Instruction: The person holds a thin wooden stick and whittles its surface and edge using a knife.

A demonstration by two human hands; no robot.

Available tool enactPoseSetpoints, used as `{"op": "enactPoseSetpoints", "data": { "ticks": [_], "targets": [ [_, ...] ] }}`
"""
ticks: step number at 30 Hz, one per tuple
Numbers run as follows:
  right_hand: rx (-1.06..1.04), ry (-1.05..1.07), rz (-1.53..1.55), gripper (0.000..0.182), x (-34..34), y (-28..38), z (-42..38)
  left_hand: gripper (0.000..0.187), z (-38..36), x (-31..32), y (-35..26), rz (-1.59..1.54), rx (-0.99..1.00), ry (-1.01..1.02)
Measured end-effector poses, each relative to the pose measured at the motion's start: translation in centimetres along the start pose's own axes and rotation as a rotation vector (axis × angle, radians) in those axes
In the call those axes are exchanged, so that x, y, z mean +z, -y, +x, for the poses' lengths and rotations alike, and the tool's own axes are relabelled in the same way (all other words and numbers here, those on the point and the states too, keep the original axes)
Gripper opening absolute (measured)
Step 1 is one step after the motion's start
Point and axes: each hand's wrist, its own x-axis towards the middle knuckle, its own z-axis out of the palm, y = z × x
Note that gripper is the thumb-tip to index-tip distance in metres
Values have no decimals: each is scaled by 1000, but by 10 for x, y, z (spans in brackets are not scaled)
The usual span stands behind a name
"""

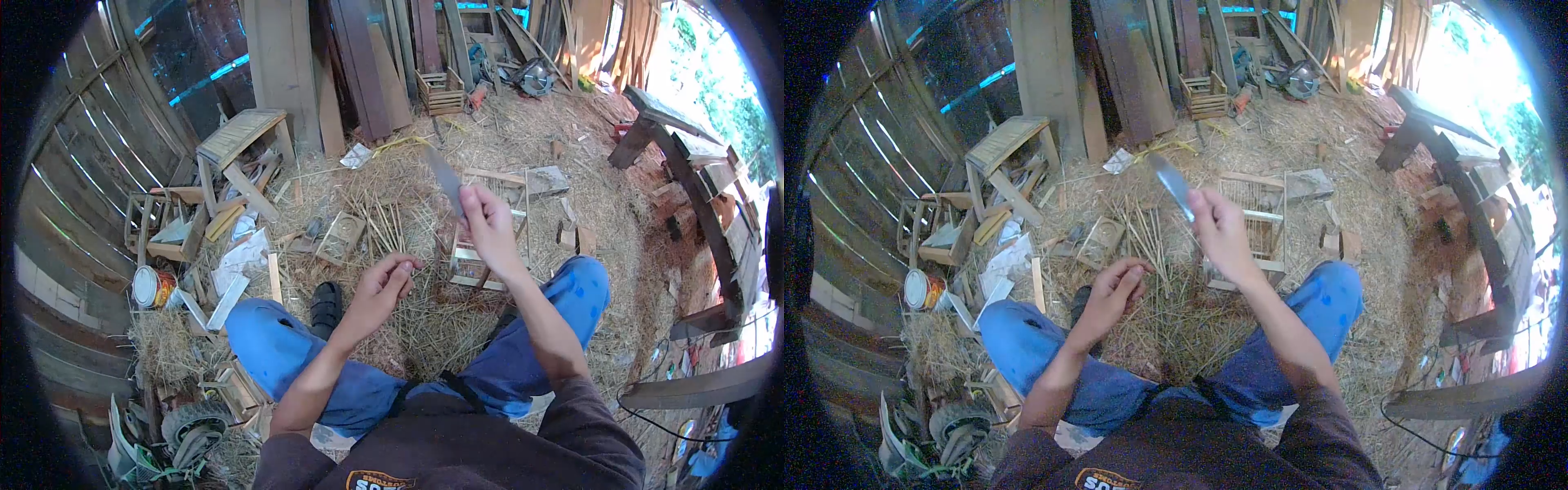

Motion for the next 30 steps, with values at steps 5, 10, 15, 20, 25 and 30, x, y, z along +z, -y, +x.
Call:
{"op": "enactPoseSetpoints", "data": {
  "ticks": [5,10,15,20,25,30],
  "targets": [
    [-209,-118,-289,29,1,-10,-7,26,-1,2,-1,92,59,-115],
    [-377,-35,-476,14,22,-8,-26,24,6,0,10,93,143,-158],
    [-222,-227,-492,18,3,7,-9,21,-2,-3,-5,-150,-61,-11],
    [-400,-142,-574,17,23,-15,-20,22,2,-3,5,109,112,-164],
    [-431,-153,-538,9,15,-15,-15,21,-2,1,-4,314,161,-232],
    [-438,-178,-535,8,17,-10,-8,22,-1,1,6,345,130,-286]
  ]
}}
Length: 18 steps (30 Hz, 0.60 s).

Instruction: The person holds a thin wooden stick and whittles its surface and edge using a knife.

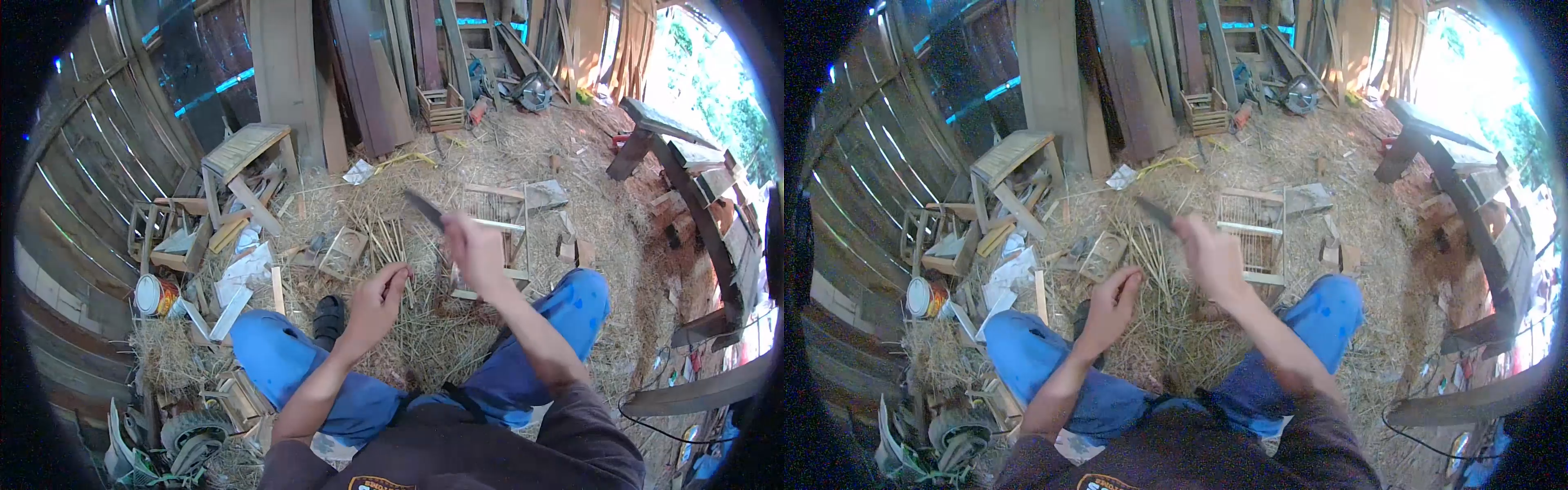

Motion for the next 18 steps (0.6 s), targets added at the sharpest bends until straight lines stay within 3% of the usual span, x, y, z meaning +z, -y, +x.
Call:
{"op": "enactPoseSetpoints", "data": {
  "ticks": [3,5,8,9,16,18],
  "targets": [
    [2,43,-65,7,0,-2,-6,23,0,4,1,117,214,-63],
    [26,146,-167,8,4,2,-18,23,-1,7,4,102,157,-48],
    [-8,34,-79,7,6,-6,-6,23,0,8,7,113,175,-68],
    [158,40,-13,6,1,-3,5,23,2,8,4,118,200,-77],
    [-22,60,-26,9,8,-4,-10,23,-2,5,-5,132,54,-1],
    [141,94,-50,9,-2,-5,2,24,-1,6,-7,131,78,-29]
  ]
}}
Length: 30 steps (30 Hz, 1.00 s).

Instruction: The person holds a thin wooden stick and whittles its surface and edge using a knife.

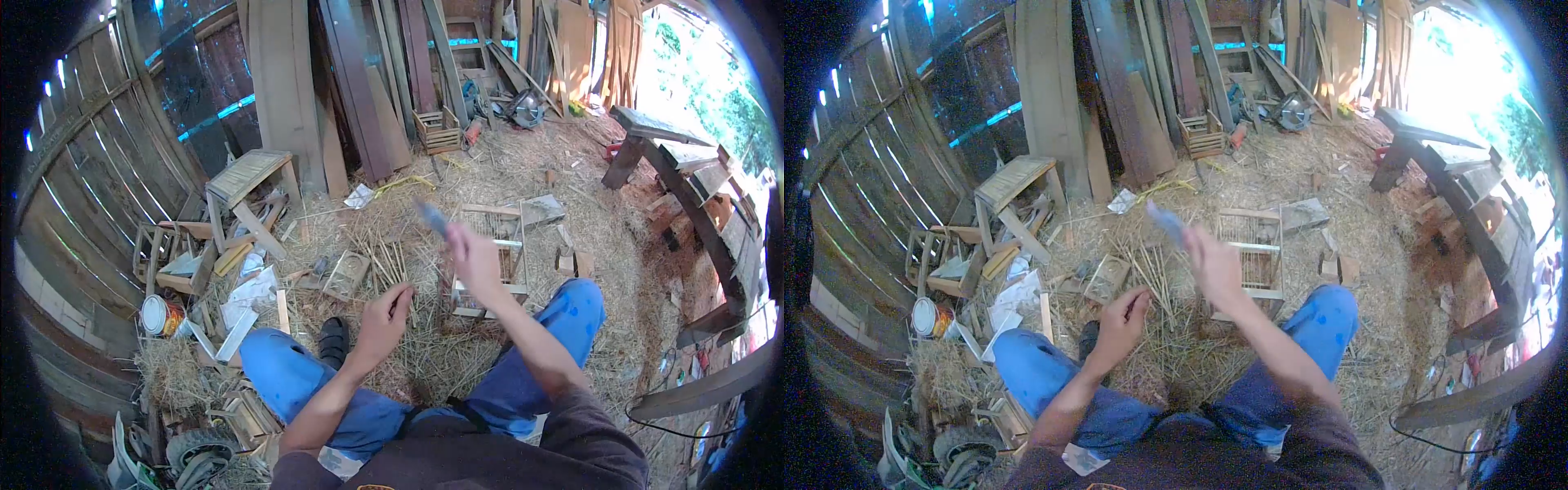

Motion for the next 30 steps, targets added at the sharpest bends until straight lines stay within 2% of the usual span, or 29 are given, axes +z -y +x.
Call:
{"op": "enactPoseSetpoints", "data": {
  "ticks": [2,3,6,7,10,13,16,19,22,23,26,30],
  "targets": [
    [104,13,-13,11,-8,0,5,24,1,0,2,28,61,-1],
    [-66,-39,10,14,7,-11,-9,24,2,2,3,38,93,-4],
    [-110,58,-44,15,11,-2,-18,24,-1,1,5,3,56,-1],
    [-197,-160,110,17,13,-1,-8,25,1,1,5,14,60,-8],
    [41,-44,24,18,2,5,2,25,2,0,1,34,50,-16],
    [-3,71,-71,18,17,8,-24,24,2,1,2,27,48,-24],
    [47,-31,60,19,12,0,-3,24,0,-1,8,35,78,-23],
    [-134,-163,110,19,19,4,-11,24,3,3,5,38,43,-6],
    [-74,88,-13,17,18,12,-24,24,4,1,3,24,-12,11],
    [-129,-14,94,17,17,11,-16,25,3,-1,-1,18,-27,12],
    [69,-61,61,19,9,2,4,25,5,-3,-2,38,-20,5],
    [-135,40,-33,21,19,14,-29,25,4,4,7,-2,-2,0]
  ]
}}
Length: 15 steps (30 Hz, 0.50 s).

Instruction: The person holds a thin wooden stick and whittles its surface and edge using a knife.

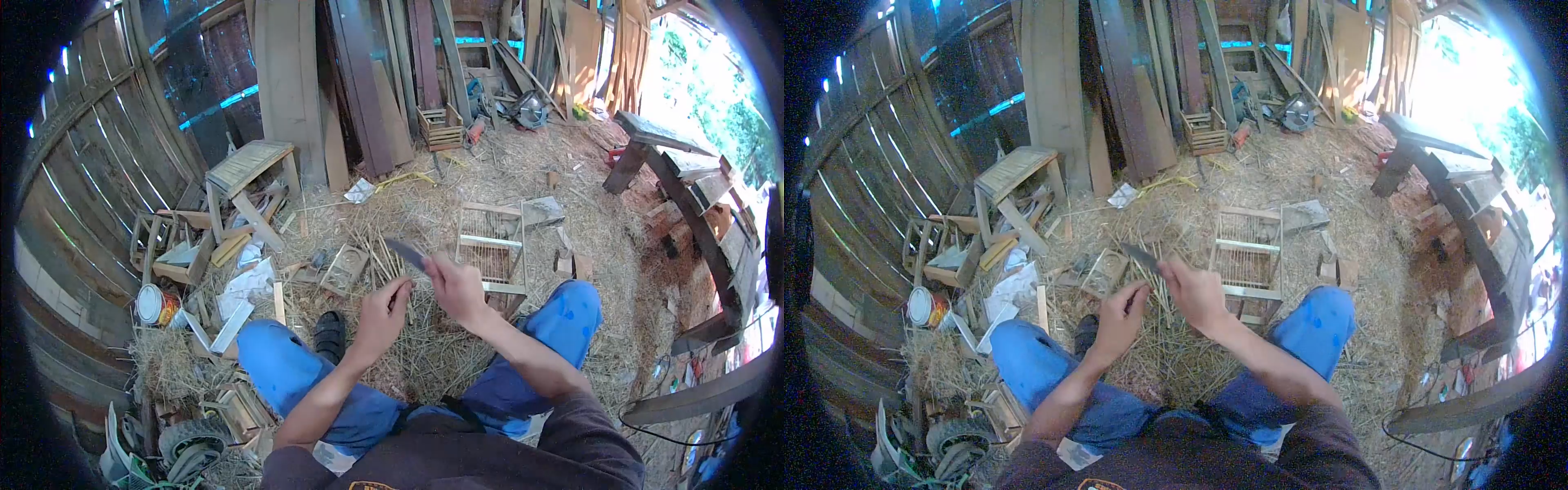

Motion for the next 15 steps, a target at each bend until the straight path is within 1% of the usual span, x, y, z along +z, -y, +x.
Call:
{"op": "enactPoseSetpoints", "data": {
  "ticks": [1,3,4,6,8,9,11,12,14,15],
  "targets": [
    [-37,-4,-9,22,1,-1,3,24,1,2,1,-25,19,-26],
    [91,-68,5,22,-2,-10,21,23,1,4,1,-67,53,-76],
    [154,-98,8,22,-3,-12,26,23,0,1,-1,-49,44,-43],
    [68,-120,22,22,0,-14,16,23,1,-4,-7,-27,32,24],
    [-19,-141,35,23,4,-17,5,23,0,-3,-3,-63,21,30],
    [-13,-102,8,22,1,-14,7,23,-1,-3,-2,-78,16,32],
    [2,-26,-39,21,-3,-3,10,23,1,-2,-2,-51,72,-30],
    [59,-51,-26,20,-5,-6,15,23,1,-3,-2,-36,100,-60],
    [180,-97,-5,18,-10,-15,27,23,2,-6,-7,-32,95,-38],
    [124,-109,3,19,-8,-16,22,23,3,-6,-9,-34,93,-26]
  ]
}}
